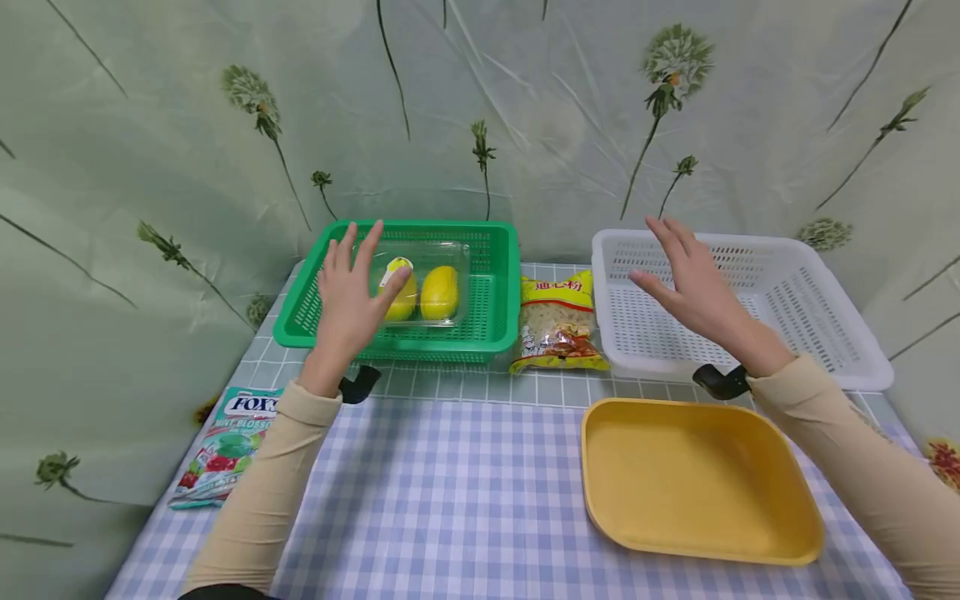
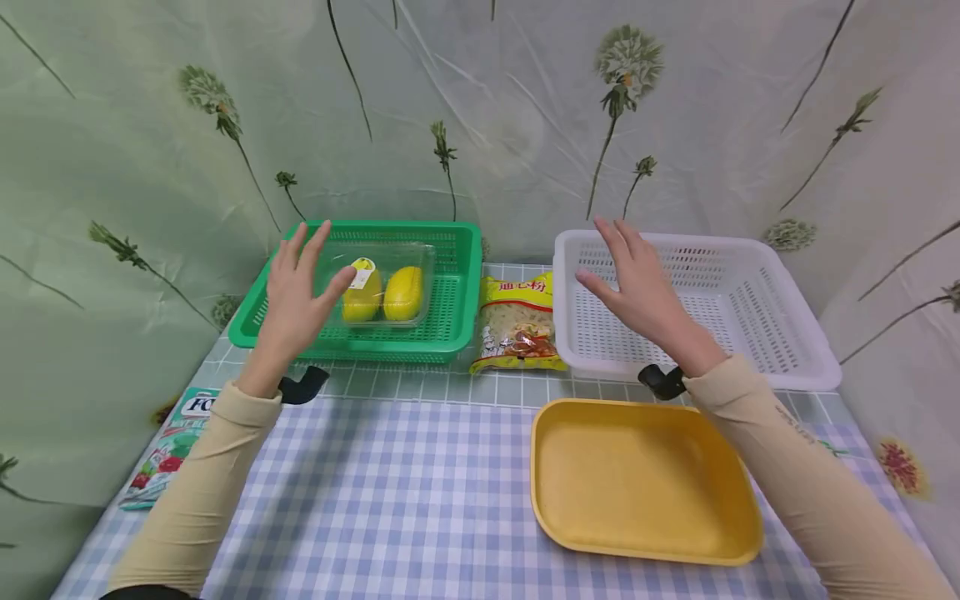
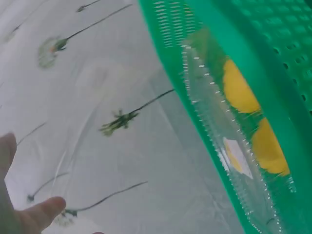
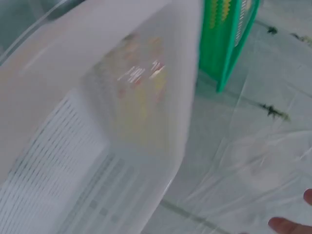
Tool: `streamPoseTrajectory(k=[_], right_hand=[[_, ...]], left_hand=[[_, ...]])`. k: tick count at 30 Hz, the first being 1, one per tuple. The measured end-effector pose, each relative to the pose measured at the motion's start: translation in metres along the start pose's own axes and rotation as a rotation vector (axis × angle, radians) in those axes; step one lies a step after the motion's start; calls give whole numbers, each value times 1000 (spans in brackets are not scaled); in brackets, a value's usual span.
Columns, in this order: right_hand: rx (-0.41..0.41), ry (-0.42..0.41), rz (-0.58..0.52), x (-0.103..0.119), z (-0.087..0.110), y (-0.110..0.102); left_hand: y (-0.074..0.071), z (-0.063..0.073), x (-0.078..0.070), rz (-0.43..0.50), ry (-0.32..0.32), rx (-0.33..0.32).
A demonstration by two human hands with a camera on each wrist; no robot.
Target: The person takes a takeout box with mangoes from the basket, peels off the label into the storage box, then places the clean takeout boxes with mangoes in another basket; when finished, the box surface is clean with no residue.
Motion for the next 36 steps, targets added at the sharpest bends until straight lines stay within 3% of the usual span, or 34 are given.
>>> streamPoseTrajectory(k=[5, 9, 13, 17, 21, 26, 36], right_hand=[[19, -69, -110, 23, -21, 13], [51, -78, -265, 38, -35, 26], [113, -79, -404, 50, -48, 41], [187, -88, -505, 62, -60, 56], [266, -91, -652, 74, -73, 69], [344, -83, -781, 82, -90, 82], [447, 34, -875, 89, -115, 119]], left_hand=[[-25, 17, 8, 290, -2, -84], [-36, 34, 20, 494, -82, -74], [-37, 55, 35, 688, -194, -26], [-27, 75, 53, 829, -311, 28], [-11, 94, 68, 885, -416, 56], [7, 107, 84, 878, -512, 67], [31, 100, 101, 903, -619, 67]])
Point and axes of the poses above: each hand's wrist, its own z-axis away from the middle knuckle, its own y-axis out of the palm, x = y × z, the point moved 7 cm from there along -z, towards the middle knuckle, and after that the axes turned 4 degrees about -z, right-handed, at the moved point
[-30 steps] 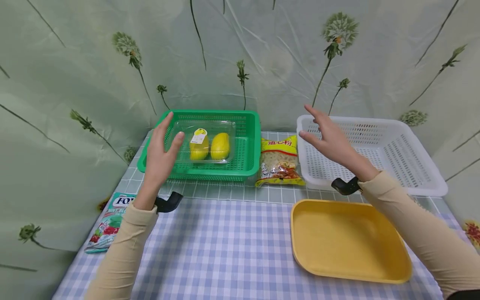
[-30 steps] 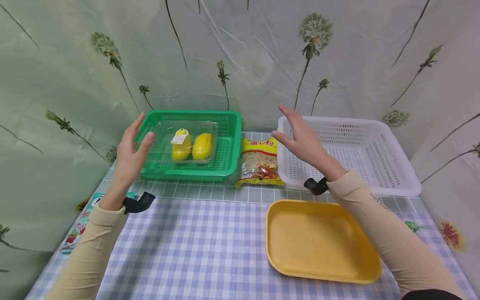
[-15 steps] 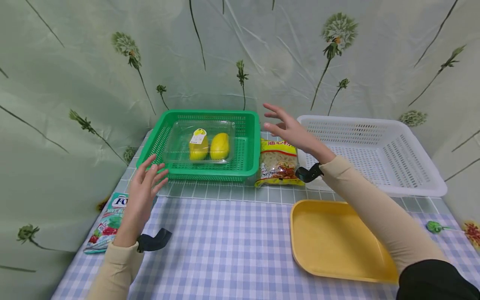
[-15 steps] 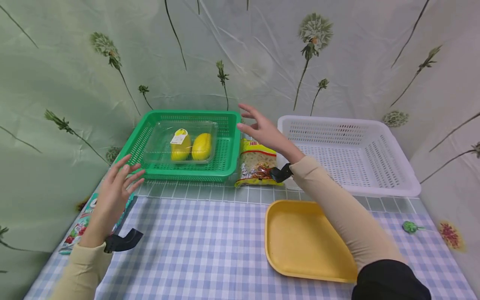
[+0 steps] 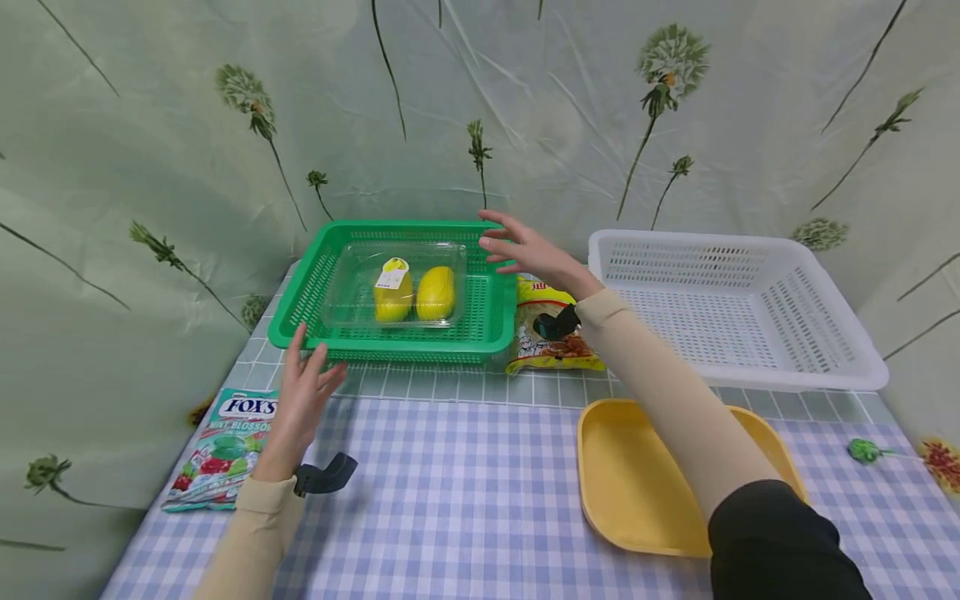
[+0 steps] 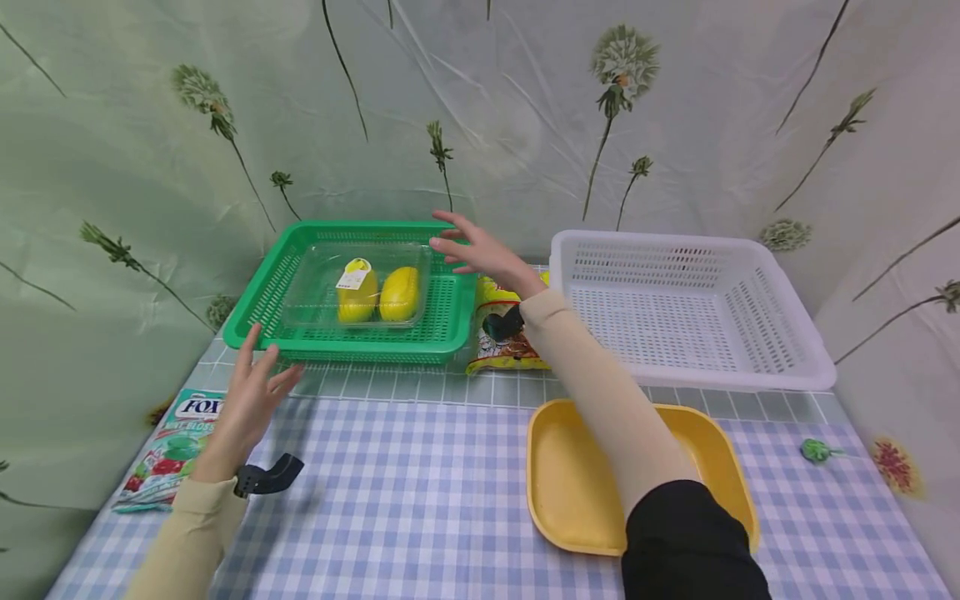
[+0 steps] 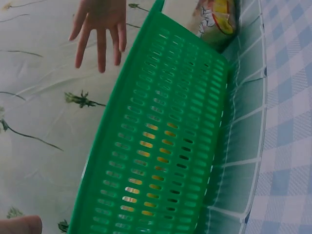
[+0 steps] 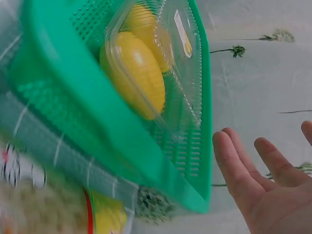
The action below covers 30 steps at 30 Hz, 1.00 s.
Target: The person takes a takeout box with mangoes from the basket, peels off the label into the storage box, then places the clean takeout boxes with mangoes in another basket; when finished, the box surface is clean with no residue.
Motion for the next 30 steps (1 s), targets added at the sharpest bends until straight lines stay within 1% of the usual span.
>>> streamPoseTrajectory(k=[3, 7, 13, 16, 21, 25, 30], right_hand=[[2, 55, -37, -8, -14, 10], [0, 114, -43, -14, -28, 27], [-4, 189, 47, -22, -45, 50], [-22, 228, 75, -27, -49, 55], [-49, 311, 69, -39, -52, 59], [-73, 395, 40, -45, -52, 62], [-118, 467, 16, -48, -51, 67]], left_hand=[[1, -6, 3, 12, 11, -33], [2, -12, 4, 10, 39, -77], [3, -15, 3, 6, 63, -105], [5, -15, 2, 29, 73, -111], [7, -16, 1, 53, 87, -123], [7, -16, 2, 41, 89, -143], [4, -16, 3, 30, 91, -157]])
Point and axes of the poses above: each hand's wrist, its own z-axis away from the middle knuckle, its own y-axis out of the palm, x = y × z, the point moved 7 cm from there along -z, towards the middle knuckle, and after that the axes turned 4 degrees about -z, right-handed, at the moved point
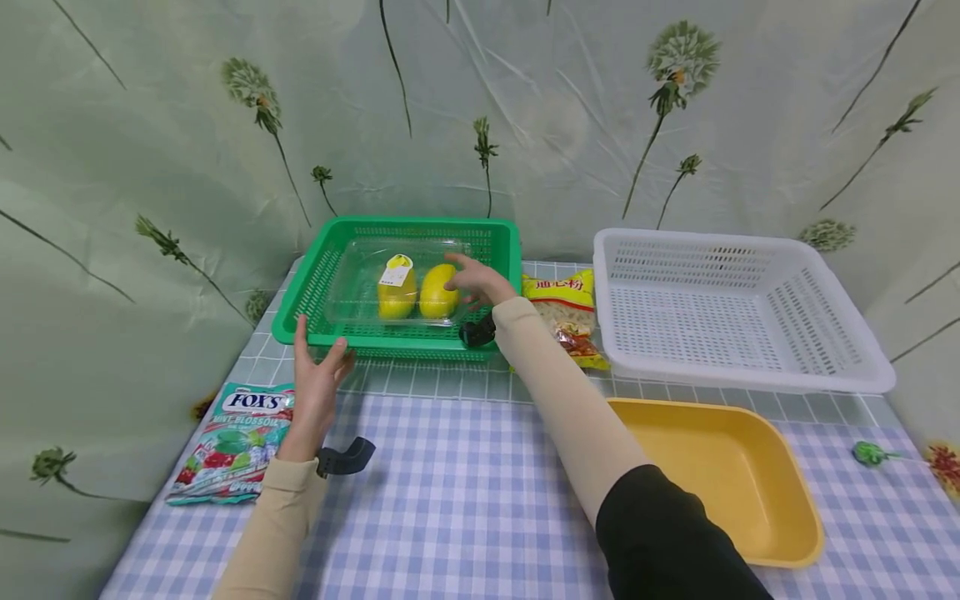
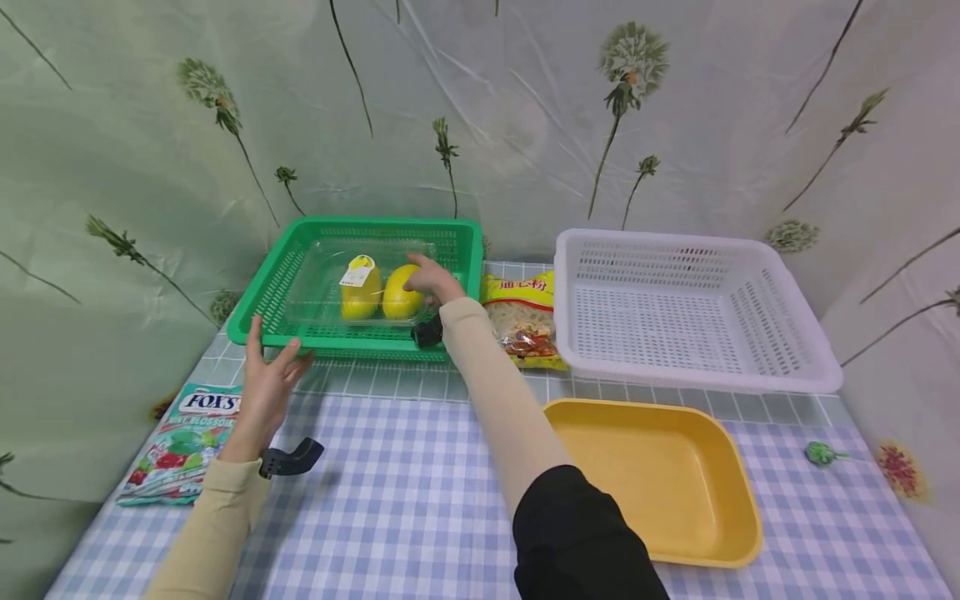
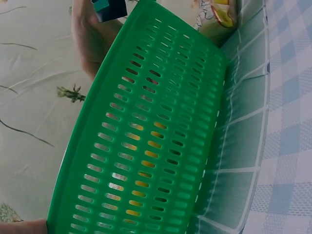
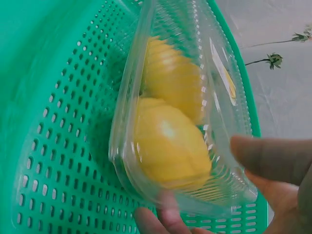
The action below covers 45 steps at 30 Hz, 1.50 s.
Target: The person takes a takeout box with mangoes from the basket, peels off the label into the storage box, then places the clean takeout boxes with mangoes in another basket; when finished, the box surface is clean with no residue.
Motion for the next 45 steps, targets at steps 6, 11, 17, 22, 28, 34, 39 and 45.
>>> streamPoseTrajectory(k=[6, 11, 17, 22, 28, 34, 39, 45], right_hand=[[-29, -7, -70, -2, 1, -2], [-50, -87, -105, 7, 7, -11], [-43, -161, -122, 14, 19, -26], [-5, -188, -131, 19, 39, -38], [13, -222, -84, 20, 69, -51], [33, -267, -66, 18, 104, -58], [60, -312, -52, 12, 132, -60], [56, -334, -24, -6, 163, -64]], left_hand=[[-1, 2, 3, 3, 1, 0], [-2, 1, 3, 3, 11, 14], [-1, -2, 3, -6, 4, 16], [-1, -1, 1, -8, -6, 14], [-2, -2, 2, -20, -8, 6], [-2, 0, 3, -37, -19, 3], [-2, 0, 4, -50, -12, 6], [-2, 0, 2, -19, 15, 7]])
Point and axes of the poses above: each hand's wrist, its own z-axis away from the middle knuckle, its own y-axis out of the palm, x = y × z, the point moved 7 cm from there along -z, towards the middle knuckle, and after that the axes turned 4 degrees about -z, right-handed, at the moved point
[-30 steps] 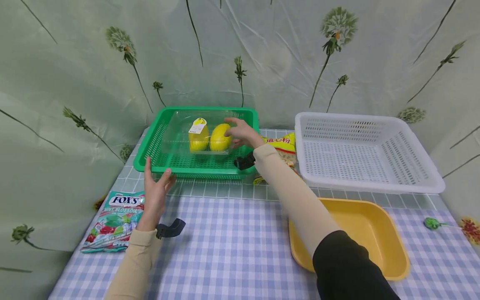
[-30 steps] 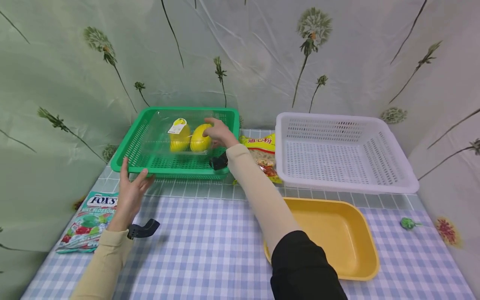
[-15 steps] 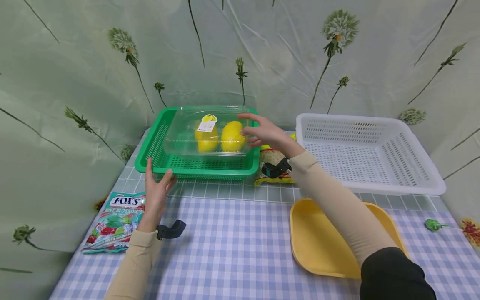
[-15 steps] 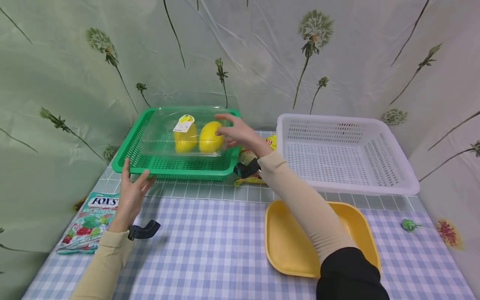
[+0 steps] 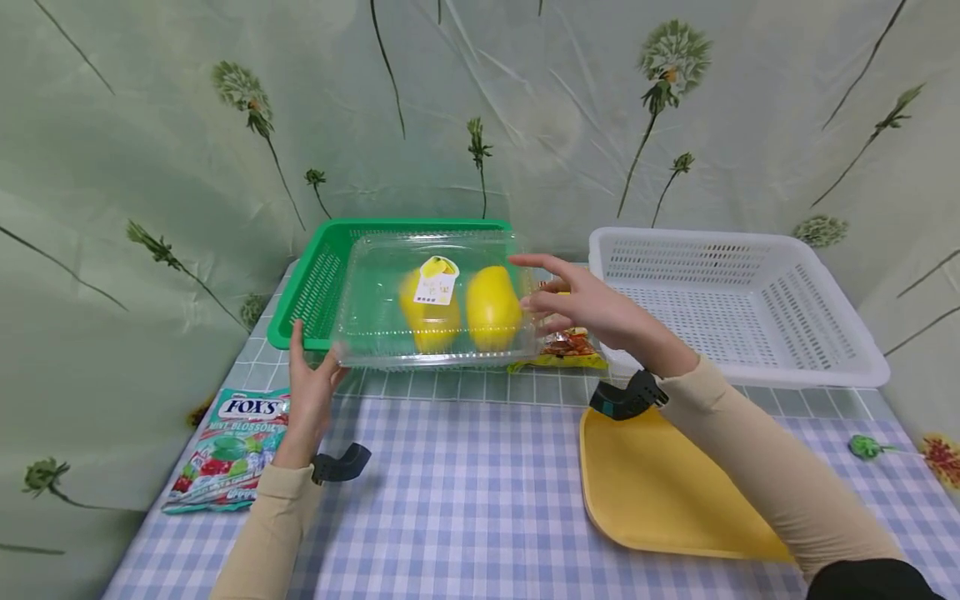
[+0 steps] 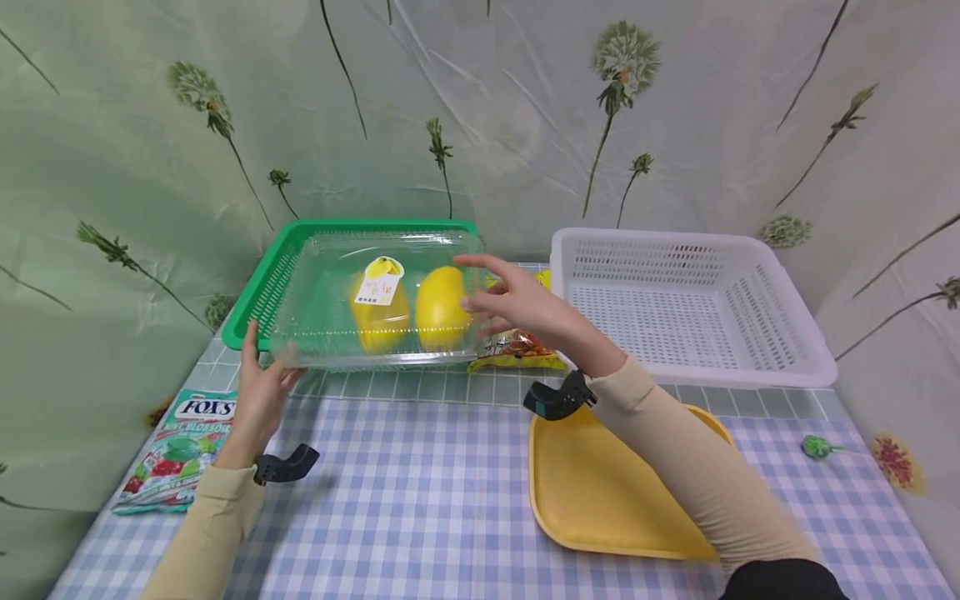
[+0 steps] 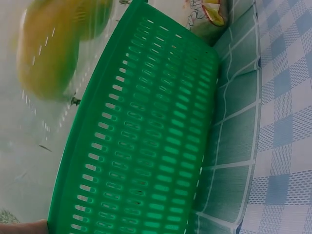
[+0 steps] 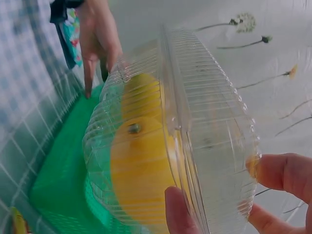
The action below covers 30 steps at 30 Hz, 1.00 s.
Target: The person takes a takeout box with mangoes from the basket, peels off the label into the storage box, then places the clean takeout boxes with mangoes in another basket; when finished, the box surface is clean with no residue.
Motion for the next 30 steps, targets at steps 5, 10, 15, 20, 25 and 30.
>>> streamPoseTrajectory(k=[5, 10, 15, 20, 25, 30], right_hand=[[-6, 14, 33, -14, 25, 0], [7, 5, 17, -27, 45, 5], [21, 6, -2, -36, 62, 13], [34, 18, 5, -44, 75, 24], [48, 28, 15, -55, 83, 34], [75, 38, 2, -70, 83, 43]], left_hand=[[-1, 0, 0, -8, 12, -12], [0, -1, 0, 3, 4, -4], [1, 0, -2, 24, 17, 17], [1, 0, -1, 33, 29, 39], [1, -1, -1, 24, 45, 36], [1, -1, -2, 42, 44, 38]])
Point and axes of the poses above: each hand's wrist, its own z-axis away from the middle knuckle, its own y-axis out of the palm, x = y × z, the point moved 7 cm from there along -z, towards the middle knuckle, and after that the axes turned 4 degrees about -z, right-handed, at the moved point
